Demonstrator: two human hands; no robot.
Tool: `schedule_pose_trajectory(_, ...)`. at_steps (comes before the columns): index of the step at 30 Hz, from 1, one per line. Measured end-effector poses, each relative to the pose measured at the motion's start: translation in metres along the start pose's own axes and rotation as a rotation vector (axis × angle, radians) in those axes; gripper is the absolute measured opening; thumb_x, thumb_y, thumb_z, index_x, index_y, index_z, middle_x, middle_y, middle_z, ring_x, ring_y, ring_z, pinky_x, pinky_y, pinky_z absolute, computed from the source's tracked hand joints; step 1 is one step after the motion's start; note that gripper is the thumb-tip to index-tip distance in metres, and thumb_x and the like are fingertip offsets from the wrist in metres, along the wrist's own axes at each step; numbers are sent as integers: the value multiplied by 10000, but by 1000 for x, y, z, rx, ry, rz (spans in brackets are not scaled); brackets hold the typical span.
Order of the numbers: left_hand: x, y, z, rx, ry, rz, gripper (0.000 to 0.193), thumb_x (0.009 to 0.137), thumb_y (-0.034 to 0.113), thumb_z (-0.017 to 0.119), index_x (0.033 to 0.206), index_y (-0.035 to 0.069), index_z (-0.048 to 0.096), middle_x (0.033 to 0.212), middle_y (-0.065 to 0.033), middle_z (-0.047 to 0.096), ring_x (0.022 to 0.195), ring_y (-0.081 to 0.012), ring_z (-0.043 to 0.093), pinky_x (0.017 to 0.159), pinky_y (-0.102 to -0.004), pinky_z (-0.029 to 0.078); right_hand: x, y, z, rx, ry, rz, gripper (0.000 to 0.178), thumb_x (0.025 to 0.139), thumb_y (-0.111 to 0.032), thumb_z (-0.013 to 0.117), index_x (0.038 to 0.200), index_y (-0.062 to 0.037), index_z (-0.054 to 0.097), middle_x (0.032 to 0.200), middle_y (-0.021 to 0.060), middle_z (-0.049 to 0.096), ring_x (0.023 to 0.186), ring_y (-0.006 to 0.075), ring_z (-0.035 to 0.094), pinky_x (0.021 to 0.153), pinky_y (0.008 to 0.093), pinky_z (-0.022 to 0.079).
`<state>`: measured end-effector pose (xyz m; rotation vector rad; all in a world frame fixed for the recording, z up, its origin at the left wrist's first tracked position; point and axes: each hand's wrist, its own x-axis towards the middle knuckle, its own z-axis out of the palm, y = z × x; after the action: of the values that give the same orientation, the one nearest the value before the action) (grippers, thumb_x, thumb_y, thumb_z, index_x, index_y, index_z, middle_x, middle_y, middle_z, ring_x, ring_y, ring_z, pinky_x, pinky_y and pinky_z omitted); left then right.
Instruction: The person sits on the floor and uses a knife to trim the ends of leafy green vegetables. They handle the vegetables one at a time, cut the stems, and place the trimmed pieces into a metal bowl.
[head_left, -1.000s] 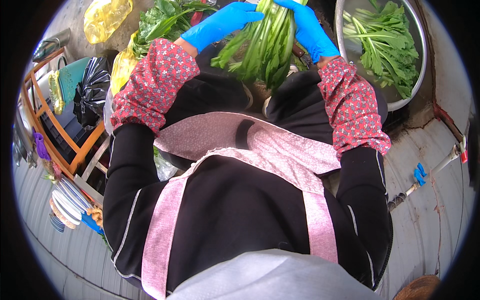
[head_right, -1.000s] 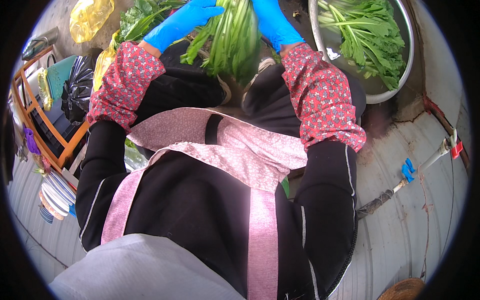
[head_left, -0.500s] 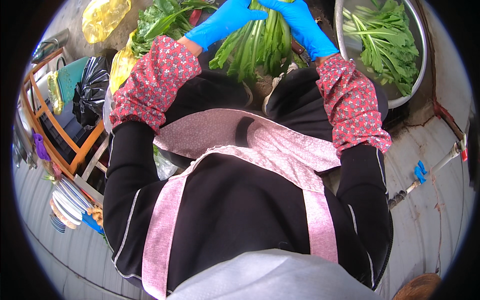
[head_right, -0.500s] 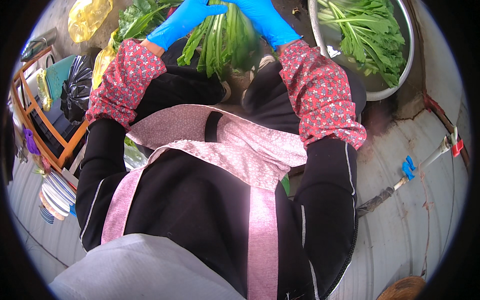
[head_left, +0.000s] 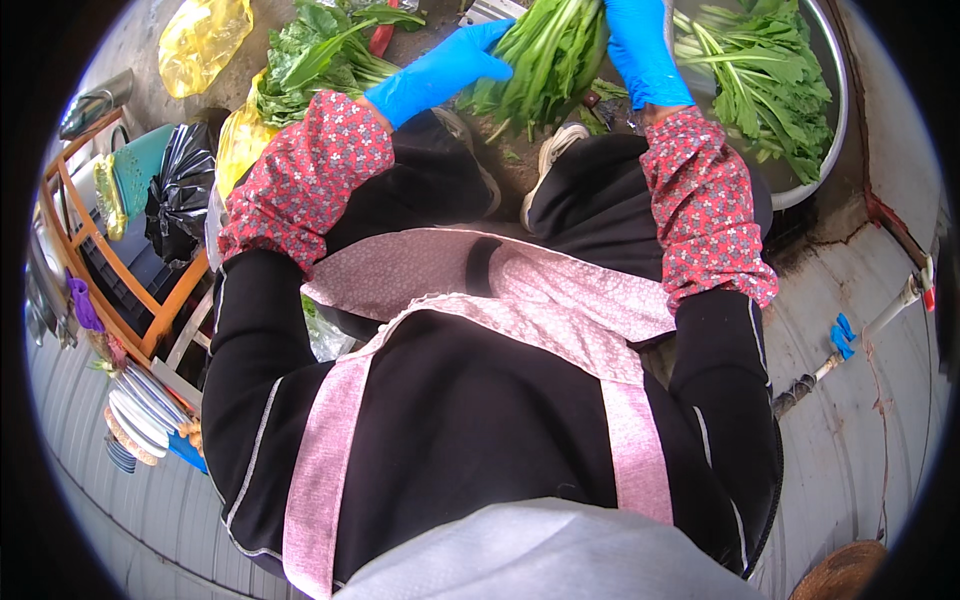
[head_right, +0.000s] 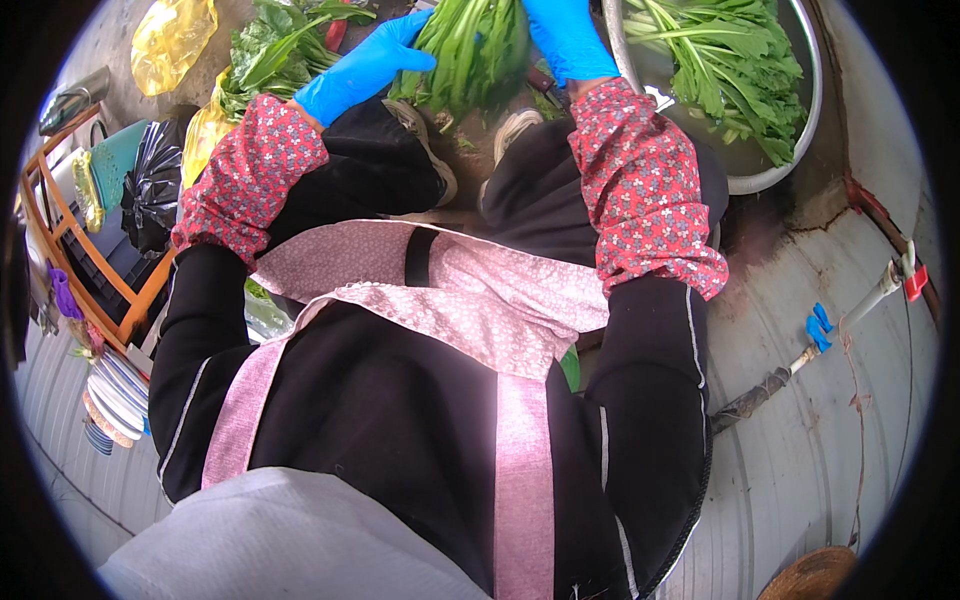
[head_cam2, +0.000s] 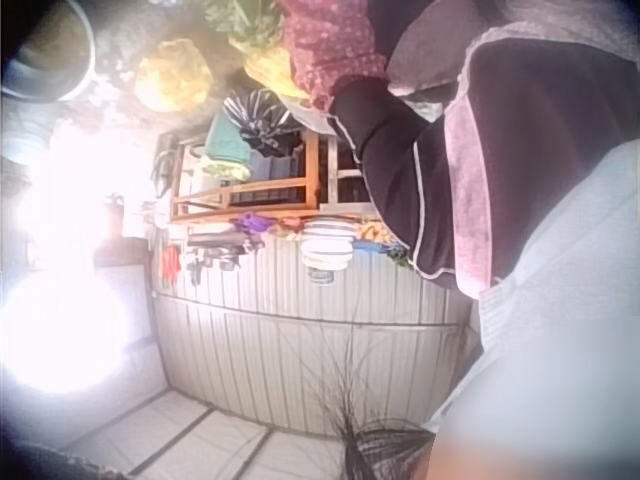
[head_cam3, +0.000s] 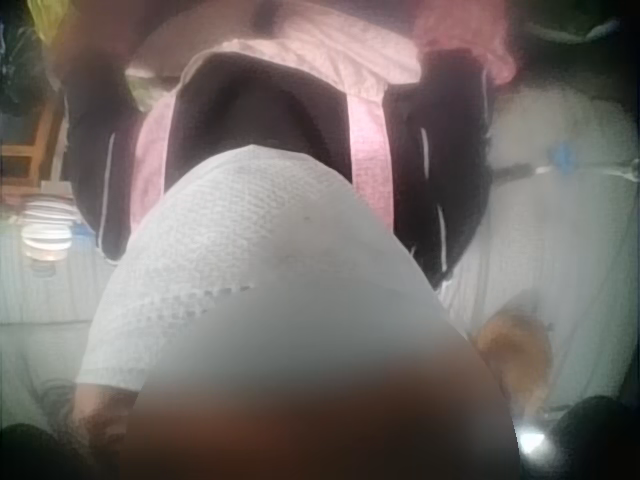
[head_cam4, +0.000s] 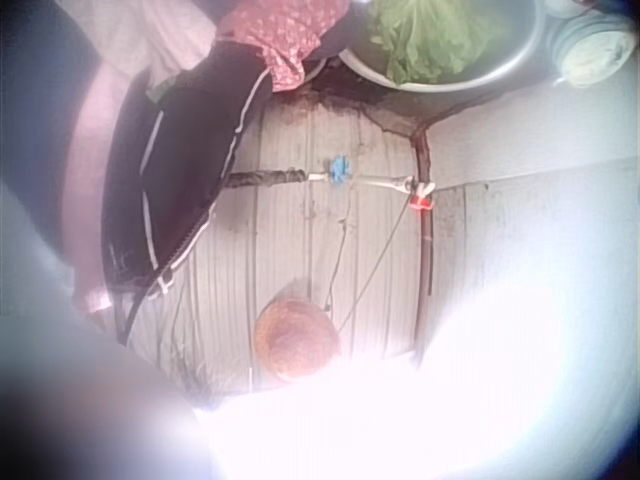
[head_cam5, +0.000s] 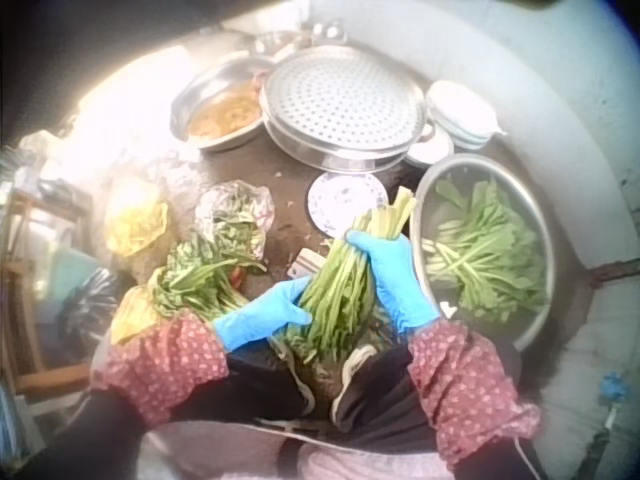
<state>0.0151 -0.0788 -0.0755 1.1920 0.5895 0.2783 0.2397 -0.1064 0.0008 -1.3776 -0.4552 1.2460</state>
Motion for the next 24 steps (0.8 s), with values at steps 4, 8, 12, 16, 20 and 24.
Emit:
schedule_pose_trajectory(4, -4, 14, -20, 285, -47, -99, 799, 907, 291, 787, 1584, 113, 402, 1392, -152, 629, 1218, -243, 631, 1060, -379, 491, 15, -50, -29, -116, 203, -418, 284, 805, -49, 836, 1062, -18, 717, 955, 17, 706, 816, 144, 656, 763, 291, 534)
schedule_pose_trajectory(8, -12, 30, -68, 1083, 195, -33, 371, 900, 276, 789, 1213, 84, 728, 1212, -100, 739, 1052, -258, 722, 933, -411, 558, 14, -120, -100, -392, 472, -1009, 316, 811, -27, 851, 1091, 9, 709, 905, -12, 671, 791, 106, 611, 726, 261, 526)
schedule_pose_trajectory(12, -22, 45, -123, 1286, 278, 172, 340, 909, 238, 773, 1211, 88, 738, 1222, -136, 731, 1091, -260, 715, 948, -383, 549, 37, -135, -174, -928, 378, -1179, 249, 872, -5, 783, 1113, -17, 723, 946, 3, 715, 823, 98, 647, 750, 267, 545)
schedule_pose_trajectory(16, -55, 60, -193, 1126, 365, 80, 377, 888, 295, 764, 1225, 128, 734, 1168, -122, 750, 1019, -307, 729, 897, -394, 559, 88, -107, -239, -1393, 255, -1082, 455, 737, -200, 902, 1176, -212, 782, 949, 171, 747, 843, 319, 740, 775, 418, 586)
schedule_pose_trajectory(20, -103, 36, -235, 1234, 288, -132, 480, 884, 238, 766, 1334, 102, 670, 1229, -176, 718, 1121, -340, 697, 964, -415, 546, 118, -79, -292, -1940, 179, -900, 435, 742, -202, 844, 1167, -261, 773, 956, 143, 727, 852, 369, 707, 757, 485, 569)
schedule_pose_trajectory(24, -154, -28, -214, 1457, 147, -218, 765, 801, 221, 806, 1503, 123, 520, 1508, -177, 531, 1398, -360, 498, 1153, -459, 408, 122, -50, -297, -2199, -148, -894, 558, 740, -156, 753, 1280, -289, 709, 1050, 94, 731, 984, 322, 687, 836, 481, 538)
